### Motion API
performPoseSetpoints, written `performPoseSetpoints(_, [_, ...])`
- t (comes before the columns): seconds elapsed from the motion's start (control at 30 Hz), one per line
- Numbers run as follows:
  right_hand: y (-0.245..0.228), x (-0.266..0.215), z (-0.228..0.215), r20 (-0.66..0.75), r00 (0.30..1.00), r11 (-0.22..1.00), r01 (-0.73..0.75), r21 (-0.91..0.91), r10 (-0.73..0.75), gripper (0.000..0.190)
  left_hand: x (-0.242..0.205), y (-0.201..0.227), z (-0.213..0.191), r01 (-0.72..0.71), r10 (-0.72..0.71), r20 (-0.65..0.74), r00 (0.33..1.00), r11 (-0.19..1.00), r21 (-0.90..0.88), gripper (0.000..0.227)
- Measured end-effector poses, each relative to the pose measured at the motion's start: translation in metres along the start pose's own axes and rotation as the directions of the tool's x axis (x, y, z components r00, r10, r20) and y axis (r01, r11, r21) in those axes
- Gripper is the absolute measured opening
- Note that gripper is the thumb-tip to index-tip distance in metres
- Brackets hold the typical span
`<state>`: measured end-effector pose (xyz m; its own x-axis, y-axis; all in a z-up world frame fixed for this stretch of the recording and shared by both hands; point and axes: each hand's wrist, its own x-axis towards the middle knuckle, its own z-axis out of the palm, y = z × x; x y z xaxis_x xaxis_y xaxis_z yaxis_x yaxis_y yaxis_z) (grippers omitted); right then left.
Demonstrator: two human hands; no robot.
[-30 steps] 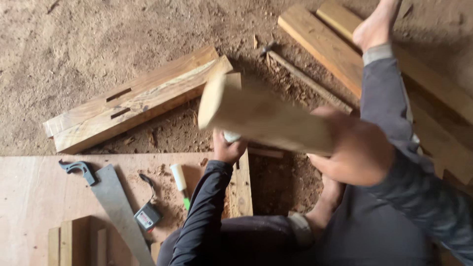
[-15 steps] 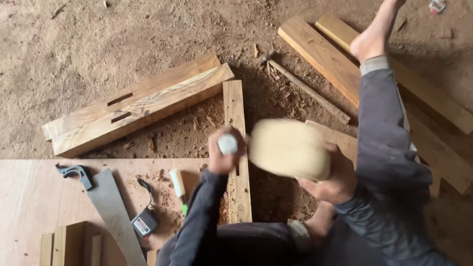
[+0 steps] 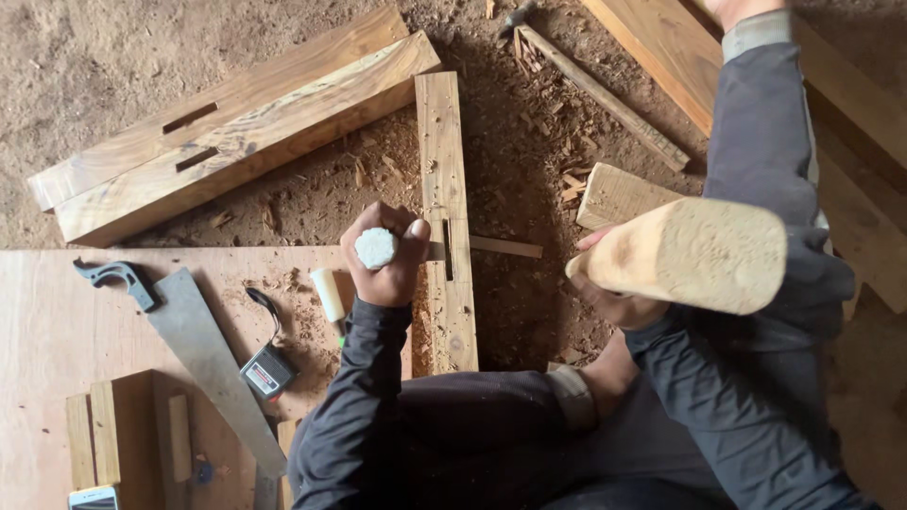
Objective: The person uses a chisel and a wooden mallet to carve a groove into a wooden frame. They repeatedly strike the chisel with the mallet to remove wood chips and deepen the groove.
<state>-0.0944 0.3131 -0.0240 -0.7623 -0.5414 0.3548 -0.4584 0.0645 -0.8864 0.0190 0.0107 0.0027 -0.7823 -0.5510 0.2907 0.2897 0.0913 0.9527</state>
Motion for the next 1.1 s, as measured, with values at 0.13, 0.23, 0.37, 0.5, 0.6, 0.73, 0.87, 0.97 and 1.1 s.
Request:
performPoseSetpoints(0.13, [-0.003,0.001,-0.006,0.039,0.998,0.999,-0.045,-0.002,0.045,0.041,-0.002,0.0,0.002,0.009,-0.009,-0.013,1.0,1.0,-0.009,0.018])
performPoseSetpoints(0.23, [-0.002,0.005,-0.007,0.053,0.998,0.999,-0.042,-0.007,0.042,0.041,0.001,-0.002,0.006,0.008,-0.008,-0.013,1.0,0.999,0.031,0.019])
performPoseSetpoints(0.37, [-0.003,0.005,-0.004,0.075,0.997,1.0,-0.026,0.017,0.025,0.042,0.0,-0.006,0.01,0.002,-0.001,-0.022,1.0,0.999,0.045,0.023])
performPoseSetpoints(0.5, [-0.003,0.005,-0.004,0.075,0.997,0.999,-0.035,0.02,0.034,0.042,-0.002,-0.008,0.009,0.047,-0.047,-0.028,0.999,0.999,0.001,0.023])
performPoseSetpoints(0.6, [-0.001,0.005,-0.005,0.09,0.996,1.0,-0.023,0.001,0.023,0.042,-0.003,-0.01,0.009,0.066,-0.067,-0.031,0.997,0.998,-0.019,0.024])
performPoseSetpoints(0.73, [0.003,0.006,-0.005,0.089,0.996,0.998,-0.018,0.053,0.013,0.042,-0.003,-0.014,0.011,-0.056,0.056,0.004,0.998,0.997,0.047,0.022])
performPoseSetpoints(0.87, [0.004,0.002,-0.006,0.078,0.996,0.998,-0.051,0.033,0.049,0.042,0.0,-0.02,0.015,-0.077,0.074,0.022,0.997,0.978,0.196,0.024])
performPoseSetpoints(0.97, [0.002,0.001,-0.005,0.083,0.996,0.998,-0.042,-0.035,0.045,0.041,0.004,-0.022,0.022,-0.044,0.042,0.013,0.999,0.981,0.187,0.026])
performPoseSetpoints(1.1, [-0.015,0.013,0.0,0.071,0.995,0.996,-0.067,0.05,0.064,0.042,0.003,-0.016,0.032,-0.024,0.021,0.022,1.0,0.991,0.134,0.026])
